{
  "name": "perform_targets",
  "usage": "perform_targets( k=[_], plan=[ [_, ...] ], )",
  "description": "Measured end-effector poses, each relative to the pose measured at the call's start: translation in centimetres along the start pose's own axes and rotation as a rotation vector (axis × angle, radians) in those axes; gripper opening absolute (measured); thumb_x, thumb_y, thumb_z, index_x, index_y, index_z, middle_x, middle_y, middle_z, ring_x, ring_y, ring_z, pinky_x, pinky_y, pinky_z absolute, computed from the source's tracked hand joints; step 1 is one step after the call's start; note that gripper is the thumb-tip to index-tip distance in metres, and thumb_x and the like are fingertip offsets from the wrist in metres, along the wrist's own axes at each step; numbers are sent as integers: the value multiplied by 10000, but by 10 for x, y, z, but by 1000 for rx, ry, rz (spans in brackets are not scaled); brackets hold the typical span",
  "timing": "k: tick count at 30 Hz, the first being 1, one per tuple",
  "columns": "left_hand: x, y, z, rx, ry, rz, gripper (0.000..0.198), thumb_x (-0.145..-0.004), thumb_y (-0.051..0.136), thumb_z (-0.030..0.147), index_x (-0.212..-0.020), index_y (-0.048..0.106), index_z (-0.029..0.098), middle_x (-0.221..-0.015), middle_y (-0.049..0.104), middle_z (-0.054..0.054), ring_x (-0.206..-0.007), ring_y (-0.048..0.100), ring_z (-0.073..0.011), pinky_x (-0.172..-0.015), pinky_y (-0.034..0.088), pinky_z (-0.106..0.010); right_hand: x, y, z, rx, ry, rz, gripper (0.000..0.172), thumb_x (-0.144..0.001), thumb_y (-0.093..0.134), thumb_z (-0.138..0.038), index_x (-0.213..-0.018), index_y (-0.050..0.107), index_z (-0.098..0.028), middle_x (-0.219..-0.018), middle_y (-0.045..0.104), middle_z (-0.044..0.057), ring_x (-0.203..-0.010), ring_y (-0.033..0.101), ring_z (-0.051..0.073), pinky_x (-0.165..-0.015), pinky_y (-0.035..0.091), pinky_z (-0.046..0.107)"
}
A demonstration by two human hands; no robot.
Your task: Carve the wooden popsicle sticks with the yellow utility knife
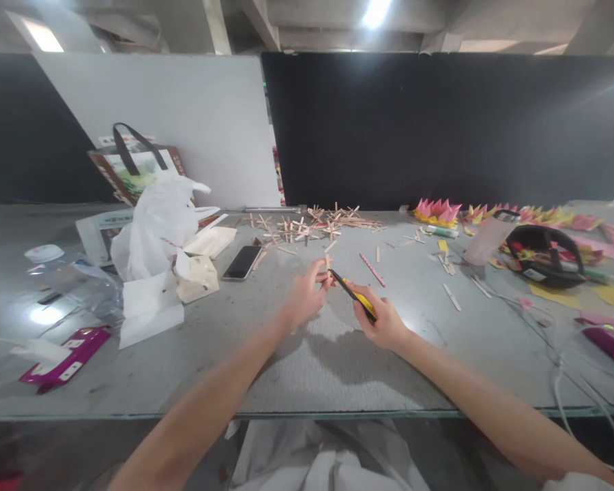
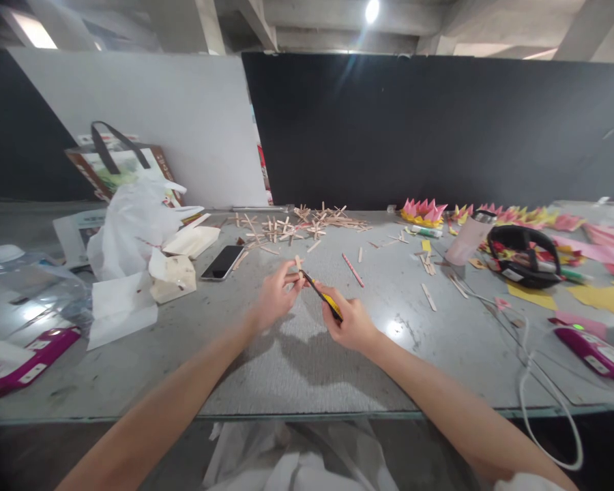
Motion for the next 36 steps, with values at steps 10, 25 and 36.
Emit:
perform_targets(
  k=[10,25,36],
  plan=[
    [1,-3,8,-32,-12,-9,353,-1020,584,310,-1365,572,242,-996,845,-77,-1029,815,-237,-984,602,-373,1,0,1,-33,-7,2,419,-1069,492,-269,-1468,581,-178,-912,765,63,-462,526,90,-521,458,199],
    [1,1,4,59,-43,22,374,-1000,622,308,-1362,554,245,-948,844,-62,-965,818,-239,-939,614,-382,1,0,2,23,-12,1,421,-1071,482,-285,-1473,573,-202,-948,765,71,-490,553,98,-540,467,210],
    [0,4,2,107,-47,19,352,-994,628,297,-1330,545,229,-932,843,-63,-933,822,-233,-924,624,-385,2,1,5,15,-5,-15,433,-1070,480,-277,-1488,561,-192,-934,761,64,-480,511,94,-527,435,212]
  ],
)
Point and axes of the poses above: each hand's wrist, its own x-axis away from the middle knuckle, its own y-axis out of the palm, z = x × y, the point moved 5 cm from there along -x, towards the middle knuckle
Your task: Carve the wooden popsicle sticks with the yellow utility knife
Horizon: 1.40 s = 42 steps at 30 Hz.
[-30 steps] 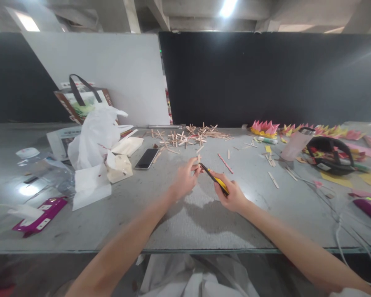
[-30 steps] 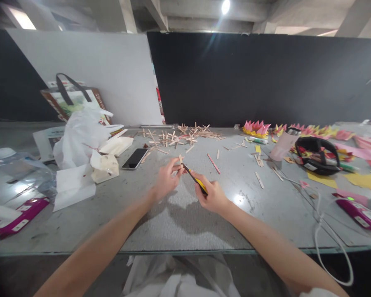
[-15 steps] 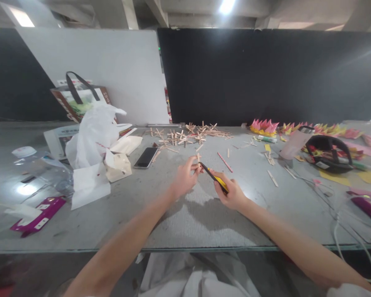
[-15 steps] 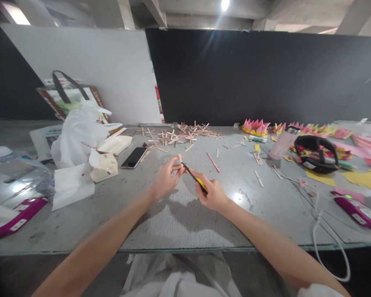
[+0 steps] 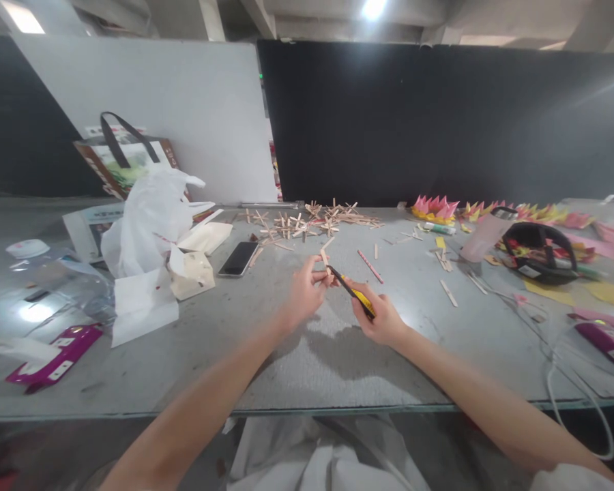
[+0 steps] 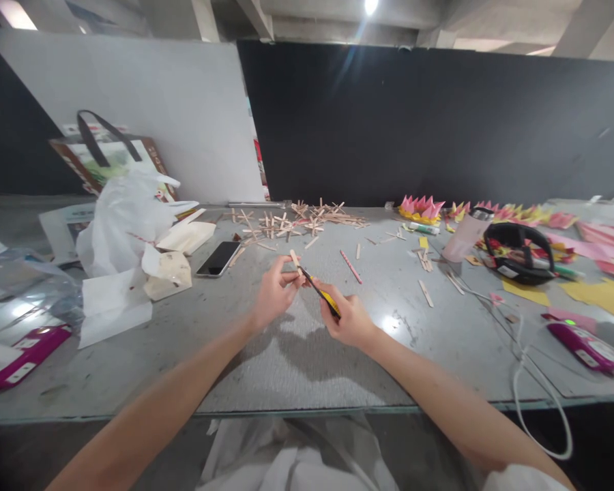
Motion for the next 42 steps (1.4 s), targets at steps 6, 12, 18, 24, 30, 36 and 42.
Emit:
perform_targets(
  k=[6,12,18,24,30,36,42],
  plan=[
    [0,0,-1,4,-35,-6,328,-1001,630,316,-1310,551,239,-940,845,-62,-931,819,-233,-923,633,-392,-1,1,-2,-2,7,-7,434,-1073,467,-280,-1487,552,-180,-819,731,28,-452,478,94,-506,414,212],
    [0,1,-1,20,-3,7,320,-988,651,325,-1280,559,231,-919,846,-55,-907,826,-237,-900,631,-365,-2,1,-4,-5,6,-14,443,-1076,469,-291,-1499,546,-189,-812,717,20,-442,481,95,-501,412,214],
    [-1,-6,0,-200,50,-9,291,-1029,583,286,-1316,583,243,-940,843,-49,-1046,812,-229,-990,585,-370,-1,1,-3,-21,4,-14,430,-1070,471,-270,-1484,553,-188,-759,685,0,-456,506,96,-525,435,205],
    [-2,-3,-4,-157,23,-39,286,-1013,596,267,-1296,571,238,-952,843,-66,-1047,813,-235,-977,591,-371,-3,2,-2,-49,32,-23,428,-1062,485,-262,-1478,560,-190,-876,754,47,-473,553,102,-537,455,213],
    [0,5,-9,35,-18,-21,319,-996,633,316,-1278,518,221,-903,843,-46,-857,820,-218,-851,625,-342,-3,1,-1,-63,59,-34,434,-1061,489,-252,-1481,564,-177,-872,759,55,-475,579,110,-552,472,220],
    [-1,-2,-9,-177,1,6,250,-1019,600,292,-1262,576,236,-916,847,-34,-911,816,-210,-915,598,-343,-5,1,0,-62,68,-65,440,-1065,482,-265,-1493,554,-186,-1030,794,93,-526,607,113,-587,480,225],
    [-2,2,-23,-157,6,17,286,-1013,611,341,-1272,579,223,-889,837,-36,-873,812,-220,-848,595,-329,-9,7,-1,-14,137,-148,474,-1057,476,-262,-1525,526,-209,-1089,812,91,-549,668,145,-594,480,245]
  ],
)
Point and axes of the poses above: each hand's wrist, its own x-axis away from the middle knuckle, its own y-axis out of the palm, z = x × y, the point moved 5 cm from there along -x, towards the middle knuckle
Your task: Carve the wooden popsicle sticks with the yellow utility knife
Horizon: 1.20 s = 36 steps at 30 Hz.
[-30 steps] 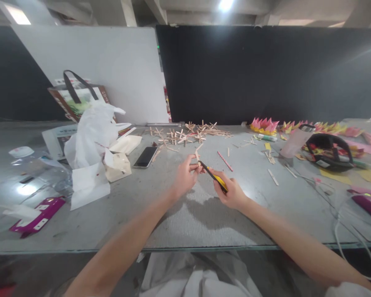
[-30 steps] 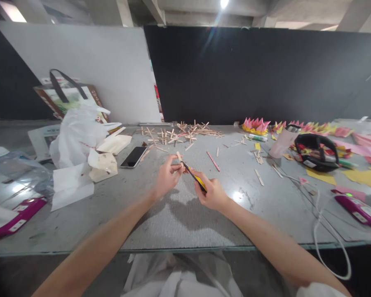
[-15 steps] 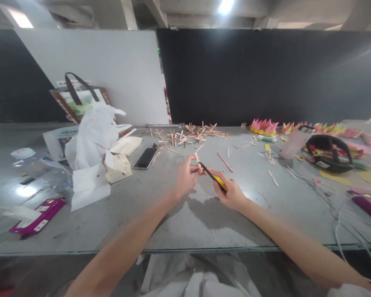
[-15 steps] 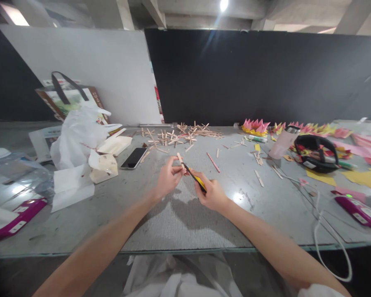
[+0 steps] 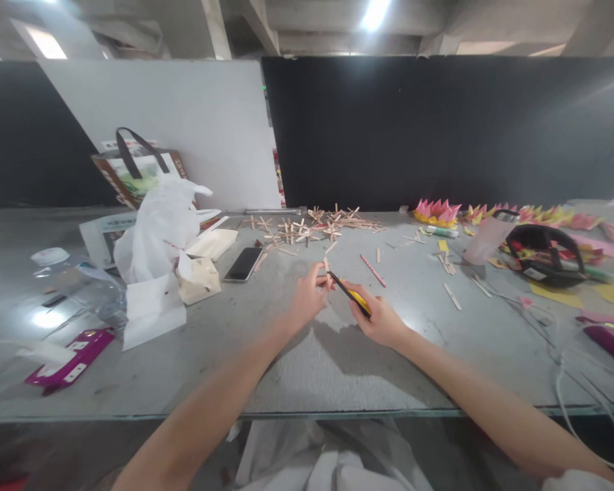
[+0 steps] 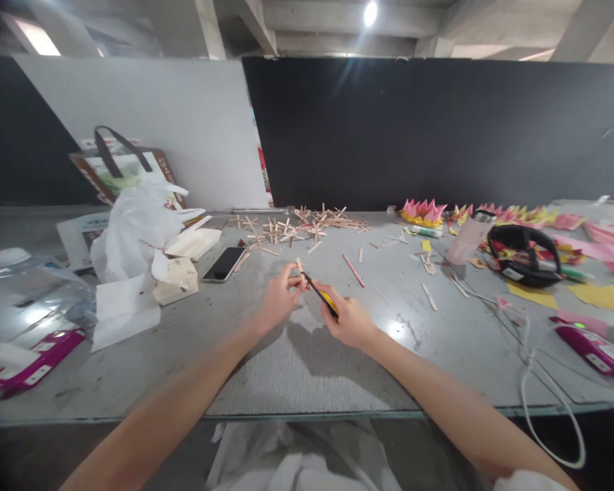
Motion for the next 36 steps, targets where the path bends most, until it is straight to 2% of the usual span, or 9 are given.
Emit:
perform_targets(
  k=[4,9,14,18,25,30,36],
  plan=[
    [0,7,-10,2,-31,-4,261,-1026,583,361,-1235,578,205,-871,826,-47,-747,791,-210,-700,578,-295,-2,5,2,40,31,-71,501,-1055,464,-267,-1554,487,-224,-1210,802,101,-627,728,180,-653,515,268],
    [-1,7,-14,-3,-32,6,270,-1020,607,331,-1258,600,203,-901,826,-60,-839,808,-215,-762,588,-299,-2,9,7,65,46,-117,530,-1067,459,-301,-1590,451,-220,-1075,813,89,-642,739,203,-659,516,274],
    [-1,6,-14,-18,-46,8,301,-1017,588,262,-1306,593,182,-915,829,-68,-832,808,-216,-812,598,-319,-1,10,8,77,56,-133,534,-1072,456,-321,-1598,441,-225,-898,786,56,-636,728,213,-656,505,270],
    [0,6,-13,-20,-75,2,337,-1038,568,271,-1361,583,177,-977,835,-86,-876,814,-215,-836,603,-318,-1,8,7,81,58,-132,533,-1068,453,-321,-1593,450,-228,-857,772,49,-648,733,215,-668,521,265],
    [-2,3,-10,-24,-68,12,313,-1048,549,263,-1348,618,202,-1040,838,-85,-1009,813,-226,-909,602,-337,-3,5,4,75,72,-125,530,-1061,462,-319,-1583,461,-230,-948,802,73,-620,725,205,-655,525,264],
    [-2,6,-15,35,-77,23,287,-1017,588,284,-1293,619,209,-963,836,-76,-917,819,-229,-847,610,-335,-3,3,1,32,59,-120,540,-1058,462,-281,-1596,447,-233,-1240,788,119,-660,736,179,-714,535,268],
    [-3,10,-15,243,-42,14,407,-966,654,447,-1264,550,191,-843,815,-61,-795,804,-231,-780,622,-342,-3,1,0,25,38,-100,540,-1053,468,-269,-1590,460,-209,-1216,787,127,-665,738,178,-702,530,259]
  ],
)
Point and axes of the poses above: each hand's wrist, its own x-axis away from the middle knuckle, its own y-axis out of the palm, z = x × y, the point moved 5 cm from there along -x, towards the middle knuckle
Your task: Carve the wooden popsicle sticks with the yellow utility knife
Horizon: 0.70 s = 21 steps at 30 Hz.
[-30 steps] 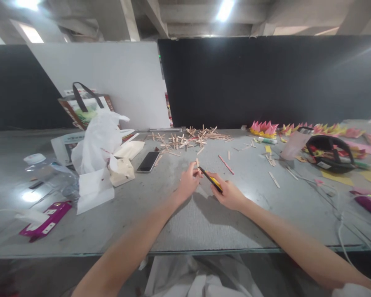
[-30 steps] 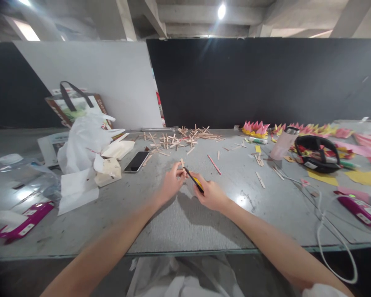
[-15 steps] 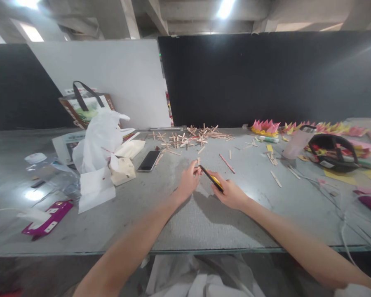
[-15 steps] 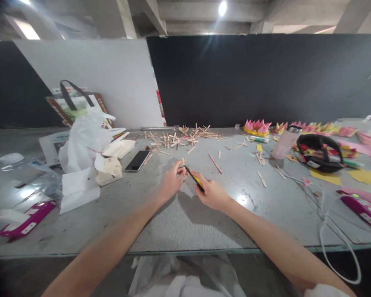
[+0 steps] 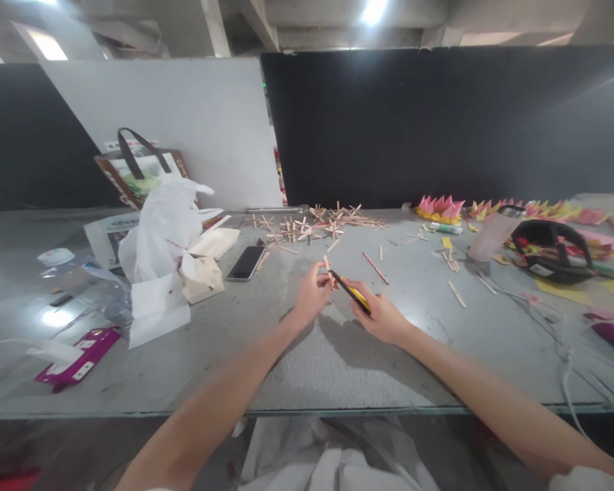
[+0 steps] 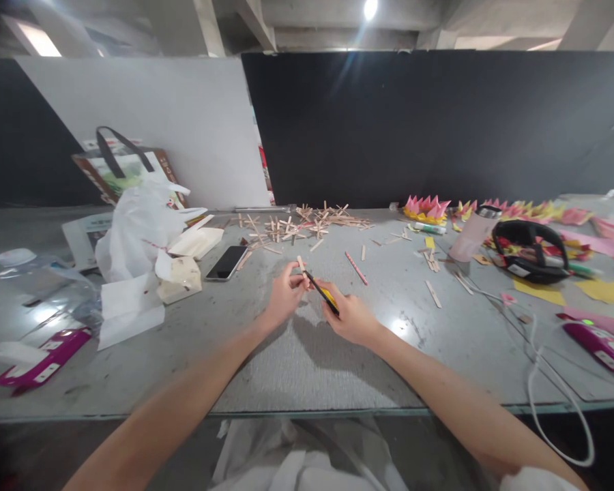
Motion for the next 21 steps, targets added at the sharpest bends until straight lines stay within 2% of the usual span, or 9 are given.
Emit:
perform_targets(
  k=[6,12,16,19,21],
  plan=[
    [1,-3,6,-67,-24,3,383,-979,640,462,-1242,562,194,-856,822,-65,-795,802,-223,-778,618,-326,-1,-4,-3,-32,3,-1,513,-1062,461,-276,-1573,477,-233,-1283,770,132,-643,716,166,-711,535,271],
    [3,-5,12,-151,-12,-7,302,-986,633,385,-1228,596,208,-864,822,-61,-833,802,-222,-778,608,-314,0,-5,0,-83,19,16,479,-1068,459,-287,-1537,519,-207,-985,791,72,-539,622,134,-615,468,239],
    [3,0,10,-83,-40,-21,331,-982,638,398,-1237,567,200,-838,819,-62,-776,795,-217,-771,619,-329,0,-5,0,-101,28,28,450,-1075,447,-297,-1502,551,-200,-820,743,26,-503,584,135,-585,432,236],
    [3,3,8,31,-70,-34,408,-964,660,409,-1281,521,193,-848,825,-64,-761,796,-218,-768,629,-338,0,-5,0,-96,26,44,430,-1070,447,-295,-1476,562,-207,-876,764,41,-500,579,134,-588,432,242],
    [3,2,11,17,-65,-27,399,-969,656,388,-1294,523,198,-858,828,-60,-776,799,-219,-788,630,-346,1,-5,-1,-92,19,55,426,-1065,451,-293,-1466,564,-204,-946,783,65,-516,591,135,-603,443,246]
  ],
)
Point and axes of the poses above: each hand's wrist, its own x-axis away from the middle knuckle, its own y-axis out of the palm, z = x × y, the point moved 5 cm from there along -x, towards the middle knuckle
